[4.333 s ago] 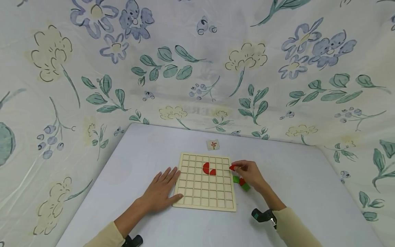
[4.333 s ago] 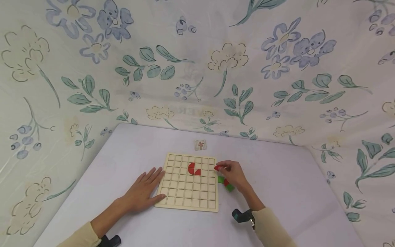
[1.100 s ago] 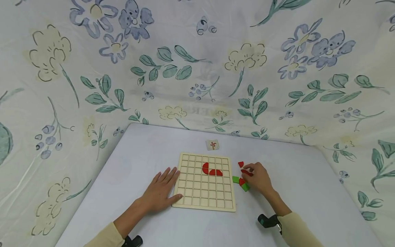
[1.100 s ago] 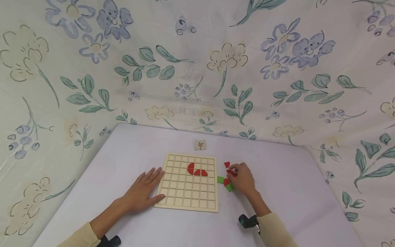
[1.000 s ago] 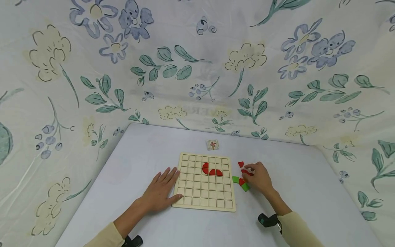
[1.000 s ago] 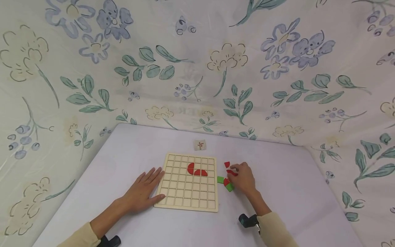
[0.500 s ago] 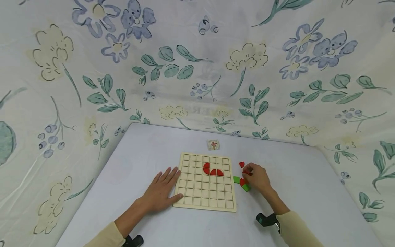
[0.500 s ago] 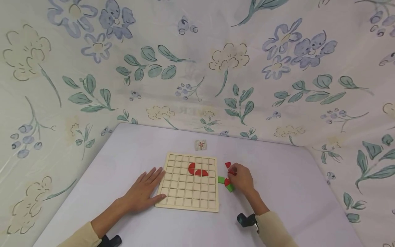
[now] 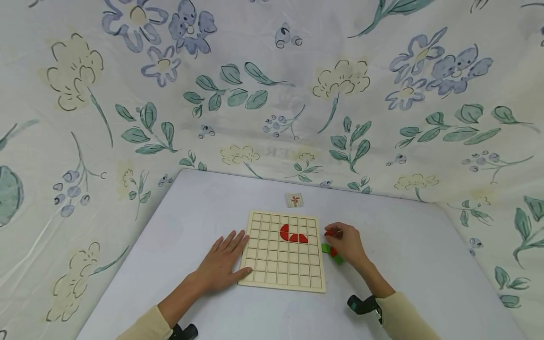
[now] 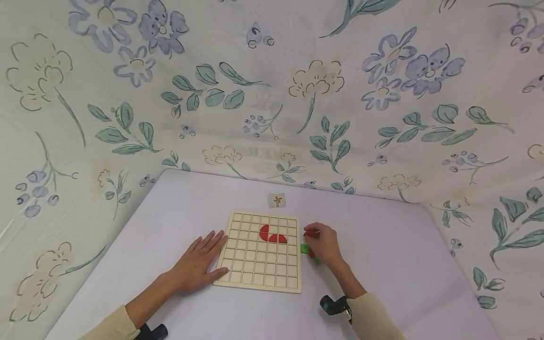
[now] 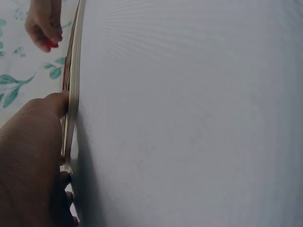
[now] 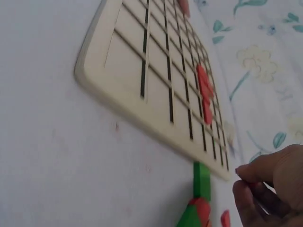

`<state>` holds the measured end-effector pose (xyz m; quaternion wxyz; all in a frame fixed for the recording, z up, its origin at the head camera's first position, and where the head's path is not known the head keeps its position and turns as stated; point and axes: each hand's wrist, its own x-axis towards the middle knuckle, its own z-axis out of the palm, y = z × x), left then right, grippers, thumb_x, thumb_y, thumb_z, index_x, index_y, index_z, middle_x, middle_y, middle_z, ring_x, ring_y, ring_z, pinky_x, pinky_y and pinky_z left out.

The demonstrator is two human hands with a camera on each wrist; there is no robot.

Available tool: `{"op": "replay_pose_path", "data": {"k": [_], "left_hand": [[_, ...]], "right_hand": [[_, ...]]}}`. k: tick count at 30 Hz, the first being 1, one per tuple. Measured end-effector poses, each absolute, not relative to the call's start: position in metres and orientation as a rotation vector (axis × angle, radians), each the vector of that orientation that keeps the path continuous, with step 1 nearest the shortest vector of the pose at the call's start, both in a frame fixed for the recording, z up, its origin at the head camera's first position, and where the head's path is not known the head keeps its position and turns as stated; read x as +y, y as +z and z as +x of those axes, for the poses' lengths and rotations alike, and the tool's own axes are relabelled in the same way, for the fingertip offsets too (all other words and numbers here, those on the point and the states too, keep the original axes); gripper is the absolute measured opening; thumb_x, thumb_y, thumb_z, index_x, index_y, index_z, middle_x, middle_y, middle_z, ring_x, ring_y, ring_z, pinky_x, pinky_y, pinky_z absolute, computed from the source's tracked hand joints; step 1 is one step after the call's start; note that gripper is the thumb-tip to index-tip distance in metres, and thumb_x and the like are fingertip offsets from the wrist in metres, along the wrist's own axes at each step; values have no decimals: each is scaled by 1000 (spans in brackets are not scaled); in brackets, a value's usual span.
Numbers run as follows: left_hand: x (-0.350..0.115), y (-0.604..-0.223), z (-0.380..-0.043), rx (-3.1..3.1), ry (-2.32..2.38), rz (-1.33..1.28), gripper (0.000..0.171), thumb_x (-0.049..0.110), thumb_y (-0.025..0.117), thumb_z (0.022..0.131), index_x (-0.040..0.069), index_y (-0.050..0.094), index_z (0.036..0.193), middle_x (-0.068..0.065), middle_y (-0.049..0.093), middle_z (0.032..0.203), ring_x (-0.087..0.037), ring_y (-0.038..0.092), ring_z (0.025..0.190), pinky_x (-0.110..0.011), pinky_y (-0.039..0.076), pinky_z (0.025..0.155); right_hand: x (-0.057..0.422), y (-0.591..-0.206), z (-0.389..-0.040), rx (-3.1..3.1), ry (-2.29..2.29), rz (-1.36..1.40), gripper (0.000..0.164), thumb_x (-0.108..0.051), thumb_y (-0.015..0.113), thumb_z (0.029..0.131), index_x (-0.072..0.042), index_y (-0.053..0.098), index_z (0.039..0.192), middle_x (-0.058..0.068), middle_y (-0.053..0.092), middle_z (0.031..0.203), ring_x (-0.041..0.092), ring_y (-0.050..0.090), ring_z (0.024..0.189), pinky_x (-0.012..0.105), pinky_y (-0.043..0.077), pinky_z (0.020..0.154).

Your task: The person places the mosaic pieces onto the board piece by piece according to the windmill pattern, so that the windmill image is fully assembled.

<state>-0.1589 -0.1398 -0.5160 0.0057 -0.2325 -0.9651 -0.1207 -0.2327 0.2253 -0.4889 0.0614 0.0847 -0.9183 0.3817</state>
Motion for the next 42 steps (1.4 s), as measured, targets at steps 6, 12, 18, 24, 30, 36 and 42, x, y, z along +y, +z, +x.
{"op": "replay_pose_path", "data": {"k": [6,12,18,24,30,36,42], "left_hand": [[-139,-516,-159,-3027,-367,-712,86,62,46,96,5,24,156,-12,20,162,-32,13,148,-53,14,116],[-139,-515,-158,-3022,-391,-714,85,61,47,96,5,25,156,-12,20,161,-32,13,148,-54,14,116],[-138,-514,-159,-3017,-391,-720,85,60,47,96,4,25,156,-13,20,161,-33,14,148,-54,14,116],[-138,-513,-159,-3014,-401,-720,85,60,48,96,3,26,155,-13,21,161,-33,14,148,-54,15,116],[-138,-514,-159,-3017,-374,-714,85,61,46,96,4,25,155,-13,21,161,-33,14,148,-54,15,116],[-138,-515,-158,-3025,-371,-704,86,62,45,96,5,25,156,-12,20,161,-32,14,148,-53,14,116],[-138,-515,-158,-3017,-365,-707,85,62,46,96,5,25,156,-12,21,161,-32,15,148,-53,14,116]], "right_hand": [[207,-480,-229,-2757,1228,358,14,3,74,83,-4,74,96,1,69,88,17,64,78,27,54,68],[197,-479,-227,-2689,1318,486,20,11,69,84,-2,74,98,5,67,93,21,68,85,28,57,72],[188,-478,-227,-2679,1424,505,31,9,73,82,2,70,112,7,65,89,22,69,83,31,57,74],[176,-478,-226,-2777,1411,516,20,4,75,83,-2,74,102,2,71,92,15,66,77,26,56,72],[164,-481,-225,-2814,1384,711,14,3,72,85,-5,76,95,2,69,95,16,62,80,26,54,73],[150,-483,-226,-2828,1383,732,11,-2,72,88,-8,75,97,0,66,92,15,56,77,25,51,69],[140,-486,-228,-2828,1343,703,9,-2,72,87,-4,74,96,1,68,86,15,57,71,25,52,64]]}}
